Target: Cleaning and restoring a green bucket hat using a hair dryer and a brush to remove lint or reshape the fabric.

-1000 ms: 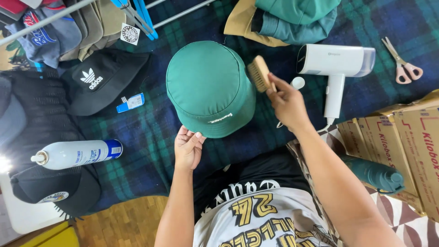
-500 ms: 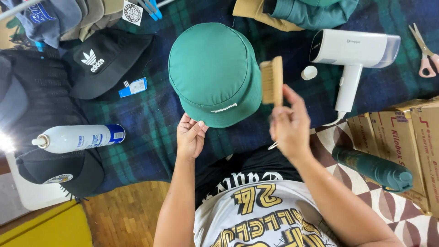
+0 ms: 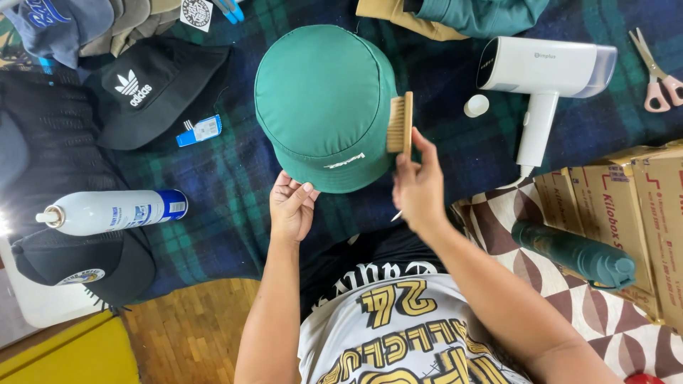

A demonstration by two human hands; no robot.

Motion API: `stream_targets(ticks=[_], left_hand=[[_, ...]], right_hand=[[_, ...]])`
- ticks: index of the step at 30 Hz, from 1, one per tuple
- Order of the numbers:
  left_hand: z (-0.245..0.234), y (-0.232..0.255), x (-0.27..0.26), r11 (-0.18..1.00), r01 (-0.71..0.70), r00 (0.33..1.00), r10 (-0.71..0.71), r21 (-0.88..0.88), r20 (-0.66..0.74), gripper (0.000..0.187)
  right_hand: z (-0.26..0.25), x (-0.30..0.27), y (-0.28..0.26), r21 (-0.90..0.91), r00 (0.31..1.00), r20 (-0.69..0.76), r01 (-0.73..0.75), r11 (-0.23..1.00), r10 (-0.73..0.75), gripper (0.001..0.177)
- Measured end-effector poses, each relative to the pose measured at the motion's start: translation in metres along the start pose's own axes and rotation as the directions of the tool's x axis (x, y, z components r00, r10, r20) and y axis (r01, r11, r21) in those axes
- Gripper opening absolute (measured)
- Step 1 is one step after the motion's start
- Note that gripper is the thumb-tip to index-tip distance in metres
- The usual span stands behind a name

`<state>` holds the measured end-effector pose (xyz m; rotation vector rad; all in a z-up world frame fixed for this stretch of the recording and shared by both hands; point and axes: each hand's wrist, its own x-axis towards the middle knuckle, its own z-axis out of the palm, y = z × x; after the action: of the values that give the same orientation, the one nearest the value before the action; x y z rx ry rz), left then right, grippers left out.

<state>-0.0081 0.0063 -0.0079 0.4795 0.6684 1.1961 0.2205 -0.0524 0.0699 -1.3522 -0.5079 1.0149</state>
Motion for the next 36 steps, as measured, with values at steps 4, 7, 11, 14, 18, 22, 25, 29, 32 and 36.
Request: stream_targets(ticks=[4, 7, 11, 14, 18, 22, 25, 29, 32, 36], left_hand=[[-0.017, -0.007, 0.004, 1.0, 0.0, 1.0, 0.0, 0.006, 0.001, 0.037], [-0.06, -0.023, 0.012, 0.999, 0.006, 1.0, -0.006, 0.045, -0.005, 0.038], [-0.077, -0.026, 0.014, 0.998, 0.026, 0.999, -0.027, 0.056, 0.019, 0.04], [-0.043, -0.014, 0.011, 0.998, 0.019, 0.999, -0.021, 0.055, 0.04, 0.046], [0.015, 0.009, 0.0, 0.991, 0.075, 0.997, -0.078, 0.112, 0.018, 0.048], [0.003, 0.009, -0.003, 0.99, 0.096, 0.994, -0.1, 0.104, 0.035, 0.063], [-0.006, 0.007, 0.001, 0.982, 0.119, 0.991, -0.11, 0.144, -0.072, 0.056], [-0.011, 0.005, 0.003, 0.981, 0.113, 0.991, -0.1, 0.157, -0.089, 0.06], [-0.025, 0.0, 0.006, 0.987, 0.106, 0.992, -0.097, 0.117, -0.085, 0.051], [-0.029, -0.002, 0.004, 0.981, 0.121, 0.982, -0.095, 0.151, -0.166, 0.031]], right_hand=[[-0.013, 0.022, -0.021, -0.024, 0.99, 0.032, 0.136, 0.99, -0.135, 0.045], [-0.007, 0.035, -0.039, -0.099, 0.949, 0.194, 0.271, 0.958, -0.248, 0.048], [-0.037, 0.137, -0.005, -0.339, 0.964, 0.248, 0.173, 0.925, -0.09, 0.043], [-0.03, 0.153, -0.056, -0.341, 0.976, 0.213, 0.037, 0.939, 0.038, 0.036], [-0.004, 0.142, -0.141, -0.424, 0.84, 0.488, -0.007, 0.906, 0.235, 0.048], [-0.005, 0.185, -0.127, -0.736, 0.776, 0.437, 0.019, 0.676, 0.454, 0.043], [0.0, 0.187, -0.15, -0.534, 0.813, 0.493, 0.002, 0.846, 0.309, 0.048], [0.004, 0.205, -0.141, -0.256, 0.594, 0.763, -0.082, 0.963, 0.254, 0.055], [0.009, 0.229, -0.121, -0.539, 0.57, 0.683, -0.03, 0.842, 0.457, 0.048], [0.013, 0.218, -0.142, -0.606, 0.742, 0.558, 0.058, 0.793, 0.372, 0.048]])
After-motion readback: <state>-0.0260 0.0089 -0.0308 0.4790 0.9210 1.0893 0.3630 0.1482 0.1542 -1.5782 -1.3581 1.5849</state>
